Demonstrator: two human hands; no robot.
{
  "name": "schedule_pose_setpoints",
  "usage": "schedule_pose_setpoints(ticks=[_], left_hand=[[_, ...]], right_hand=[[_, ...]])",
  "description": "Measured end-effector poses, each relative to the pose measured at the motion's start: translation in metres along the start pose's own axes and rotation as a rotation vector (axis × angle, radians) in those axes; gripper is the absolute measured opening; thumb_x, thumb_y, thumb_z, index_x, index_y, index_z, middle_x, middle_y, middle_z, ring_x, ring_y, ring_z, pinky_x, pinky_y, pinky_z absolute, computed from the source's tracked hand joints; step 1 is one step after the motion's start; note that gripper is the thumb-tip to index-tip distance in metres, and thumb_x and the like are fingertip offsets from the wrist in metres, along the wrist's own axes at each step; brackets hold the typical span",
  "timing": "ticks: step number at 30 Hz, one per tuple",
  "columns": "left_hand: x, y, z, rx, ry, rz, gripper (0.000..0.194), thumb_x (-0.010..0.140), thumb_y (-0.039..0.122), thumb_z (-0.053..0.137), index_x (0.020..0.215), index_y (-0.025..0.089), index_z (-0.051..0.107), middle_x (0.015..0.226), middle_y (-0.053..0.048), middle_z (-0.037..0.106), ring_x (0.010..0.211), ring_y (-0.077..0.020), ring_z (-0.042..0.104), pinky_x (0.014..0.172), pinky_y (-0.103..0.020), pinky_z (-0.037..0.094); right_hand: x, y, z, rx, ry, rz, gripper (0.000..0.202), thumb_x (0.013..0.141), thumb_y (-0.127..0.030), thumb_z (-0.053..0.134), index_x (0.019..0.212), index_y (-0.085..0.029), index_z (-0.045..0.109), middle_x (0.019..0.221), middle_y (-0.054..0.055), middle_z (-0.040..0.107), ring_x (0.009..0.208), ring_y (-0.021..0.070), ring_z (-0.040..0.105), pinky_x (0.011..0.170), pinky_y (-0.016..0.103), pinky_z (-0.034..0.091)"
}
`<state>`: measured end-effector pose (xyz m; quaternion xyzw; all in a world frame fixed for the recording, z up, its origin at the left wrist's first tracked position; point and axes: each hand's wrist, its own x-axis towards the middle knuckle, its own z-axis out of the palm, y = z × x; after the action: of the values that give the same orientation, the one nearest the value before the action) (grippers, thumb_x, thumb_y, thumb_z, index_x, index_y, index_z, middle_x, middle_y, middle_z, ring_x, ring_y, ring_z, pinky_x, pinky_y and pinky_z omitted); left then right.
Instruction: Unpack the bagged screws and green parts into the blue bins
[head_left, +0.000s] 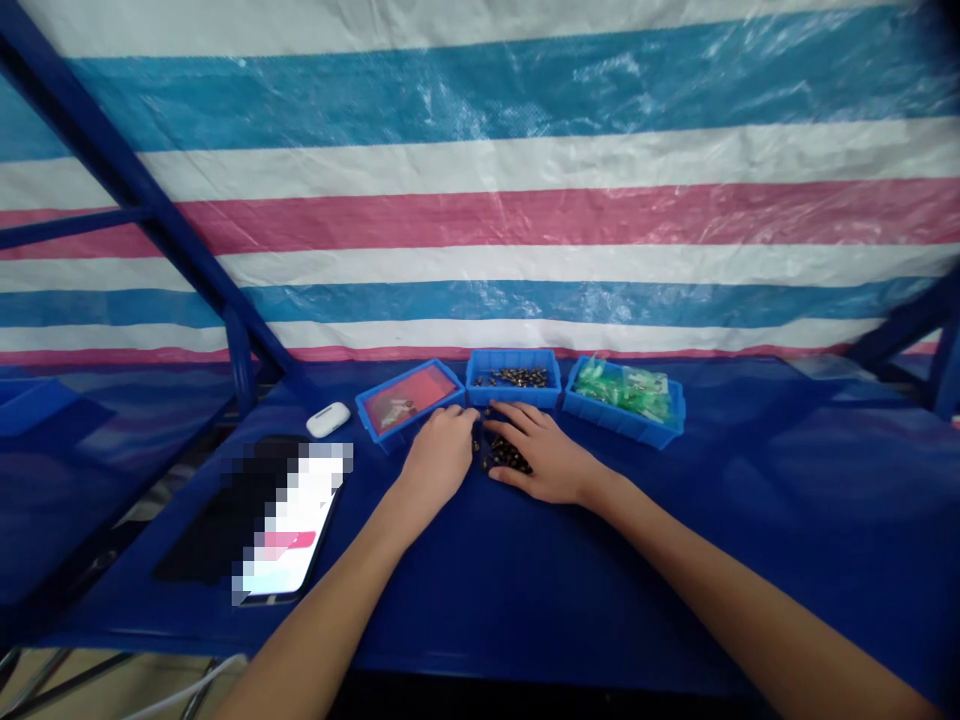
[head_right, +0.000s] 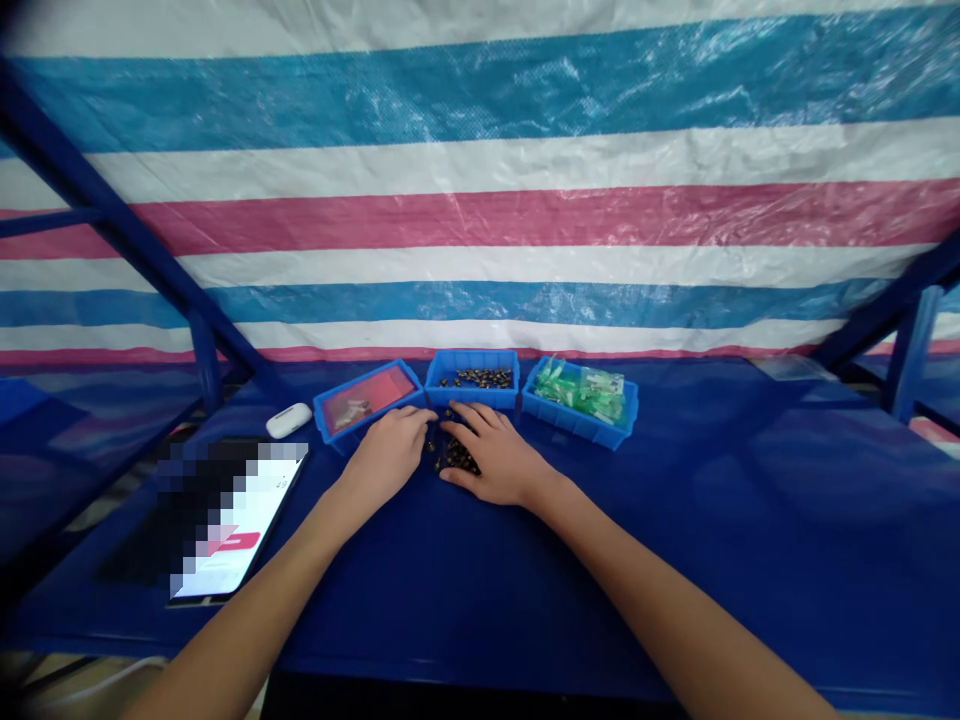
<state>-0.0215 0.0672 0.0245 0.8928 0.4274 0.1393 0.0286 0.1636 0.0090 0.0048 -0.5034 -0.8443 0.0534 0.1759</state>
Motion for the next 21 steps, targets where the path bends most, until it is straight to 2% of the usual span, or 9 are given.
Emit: schedule_pose_setpoints(ticks=[2,5,7,10,16,19,21], left_hand=[[0.003,-0.003,0.001,-0.192,0.045,0.023,0.034,0.09,0.008,0.041,0.111,0.018,0.065,0.107,-0.009,0.069,0.099,-0.0232,0.065,0.091,-0.038,0.051],[0.006,-0.006,0.003,-0.432,0.109,0.035,0.035,0.089,0.005,0.04,0.107,0.021,0.065,0.107,-0.003,0.07,0.096,-0.0173,0.066,0.09,-0.031,0.052],[0.008,-0.007,0.006,-0.5,0.151,0.001,0.037,0.087,0.002,0.04,0.106,0.021,0.065,0.105,-0.002,0.071,0.095,-0.016,0.067,0.089,-0.03,0.053],[0.009,-0.007,0.011,-0.477,0.195,-0.046,0.038,0.085,0.001,0.04,0.106,0.02,0.065,0.107,-0.003,0.07,0.099,-0.0177,0.066,0.094,-0.034,0.051],[0.007,0.004,0.021,-0.456,0.144,-0.048,0.034,0.09,0.013,0.044,0.12,0.019,0.06,0.123,-0.006,0.065,0.115,-0.0202,0.06,0.104,-0.037,0.044],[0.005,0.007,0.023,-0.48,0.077,0.019,0.039,0.092,0.019,0.046,0.129,0.018,0.054,0.133,-0.007,0.058,0.124,-0.0215,0.053,0.109,-0.04,0.04],[0.003,0.008,0.023,-0.479,0.034,0.092,0.042,0.091,0.025,0.049,0.133,0.017,0.051,0.136,-0.009,0.055,0.128,-0.0231,0.048,0.111,-0.043,0.037]], right_hand=[[0.003,-0.001,-0.001,-0.01,-0.019,-0.004,0.068,0.089,-0.057,0.049,0.145,-0.021,0.039,0.155,0.012,0.029,0.139,0.033,0.025,0.11,0.054,0.028],[0.005,-0.001,-0.002,-0.002,-0.029,-0.02,0.066,0.089,-0.057,0.048,0.144,-0.022,0.039,0.151,0.012,0.036,0.136,0.0334,0.03,0.107,0.055,0.028],[0.006,-0.001,-0.002,0.017,-0.018,-0.031,0.064,0.09,-0.057,0.049,0.142,-0.022,0.042,0.147,0.012,0.041,0.134,0.0325,0.032,0.106,0.054,0.029],[0.005,0.0,-0.002,0.047,-0.002,-0.045,0.058,0.09,-0.055,0.049,0.138,-0.021,0.047,0.141,0.012,0.046,0.13,0.0313,0.037,0.105,0.051,0.031],[-0.007,0.005,-0.004,0.109,0.051,-0.022,0.055,0.087,-0.051,0.057,0.132,-0.02,0.05,0.135,0.013,0.048,0.125,0.029,0.042,0.104,0.047,0.036],[-0.015,0.012,-0.012,0.149,0.079,0.033,0.055,0.085,-0.051,0.061,0.131,-0.021,0.051,0.132,0.012,0.049,0.122,0.0279,0.045,0.103,0.045,0.039],[-0.018,0.017,-0.019,0.175,0.044,0.055,0.054,0.084,-0.051,0.063,0.128,-0.022,0.054,0.124,0.011,0.054,0.116,0.0271,0.049,0.1,0.043,0.042]])
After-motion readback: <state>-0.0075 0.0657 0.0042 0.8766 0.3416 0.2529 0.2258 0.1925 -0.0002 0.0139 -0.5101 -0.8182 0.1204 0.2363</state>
